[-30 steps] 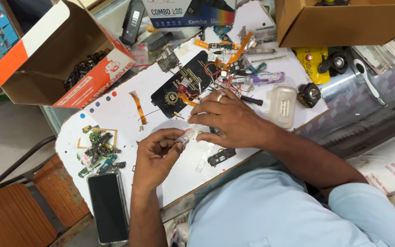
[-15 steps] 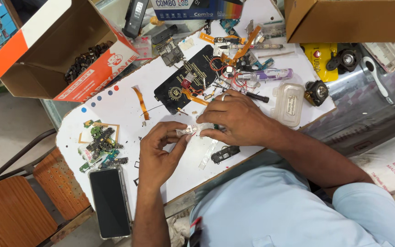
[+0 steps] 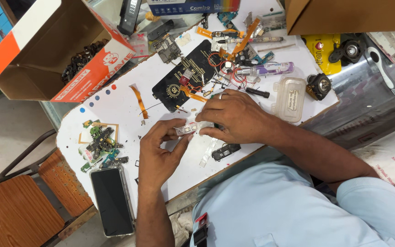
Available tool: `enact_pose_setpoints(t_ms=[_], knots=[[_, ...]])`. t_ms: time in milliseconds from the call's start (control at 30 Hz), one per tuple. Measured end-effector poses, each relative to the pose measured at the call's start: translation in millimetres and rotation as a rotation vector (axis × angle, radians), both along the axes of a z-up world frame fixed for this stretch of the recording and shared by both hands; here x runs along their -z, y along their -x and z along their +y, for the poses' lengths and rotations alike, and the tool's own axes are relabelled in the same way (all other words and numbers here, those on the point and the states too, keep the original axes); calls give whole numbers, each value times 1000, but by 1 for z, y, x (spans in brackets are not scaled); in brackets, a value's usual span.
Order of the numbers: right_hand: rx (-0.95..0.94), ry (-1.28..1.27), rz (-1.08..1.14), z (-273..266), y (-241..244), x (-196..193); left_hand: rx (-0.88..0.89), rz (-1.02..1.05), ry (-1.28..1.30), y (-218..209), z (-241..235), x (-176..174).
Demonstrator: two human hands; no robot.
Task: The person sorts and organizes various electronic components on a cluttered workbench. They handle circuit boards, wires, and small parts, moving them between piles and into a cardboard box. The person also picks up and examines a small transparent plastic component.
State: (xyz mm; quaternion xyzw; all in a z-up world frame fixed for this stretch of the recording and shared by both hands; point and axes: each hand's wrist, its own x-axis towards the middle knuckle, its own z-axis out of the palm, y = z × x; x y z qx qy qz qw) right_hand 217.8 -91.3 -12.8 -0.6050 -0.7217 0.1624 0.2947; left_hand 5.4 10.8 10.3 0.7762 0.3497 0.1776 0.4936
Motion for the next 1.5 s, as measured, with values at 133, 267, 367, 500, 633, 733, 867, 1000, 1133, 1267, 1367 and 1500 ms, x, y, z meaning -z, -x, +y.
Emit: enact_pose_setpoints(t_ms=[133,267,367,500,633,733,867,1000,1133,1267,1367,1500], knots=[[-39,17,-1,2,5,1,64,78,-101,1,4,-6],[-27,83,-30,3,8,2,57,144,-76,7,7,-4],[6,36,-20,4,6,-3,5,58,-40,21,15,-2],[41,112,-90,3,6,-21,-283,-13,-82,45,33,-2],[-105,150,-320,10,8,-43,-461,12,-247,62,38,-4],[-254,113,-350,35,12,-43,-512,71,-383,64,37,-2],[-390,176,-308,81,41,-29,-545,57,-498,57,36,-1],[-481,241,-430,93,62,-17,-585,27,-538,57,37,-2],[-518,192,-416,81,50,-8,-607,36,-525,59,38,-5],[-484,198,-415,60,18,-8,-562,36,-502,56,35,-3],[-433,307,-361,49,-4,-12,-516,112,-489,51,33,1],[-359,221,-227,47,-28,-21,-430,158,-578,42,30,8]])
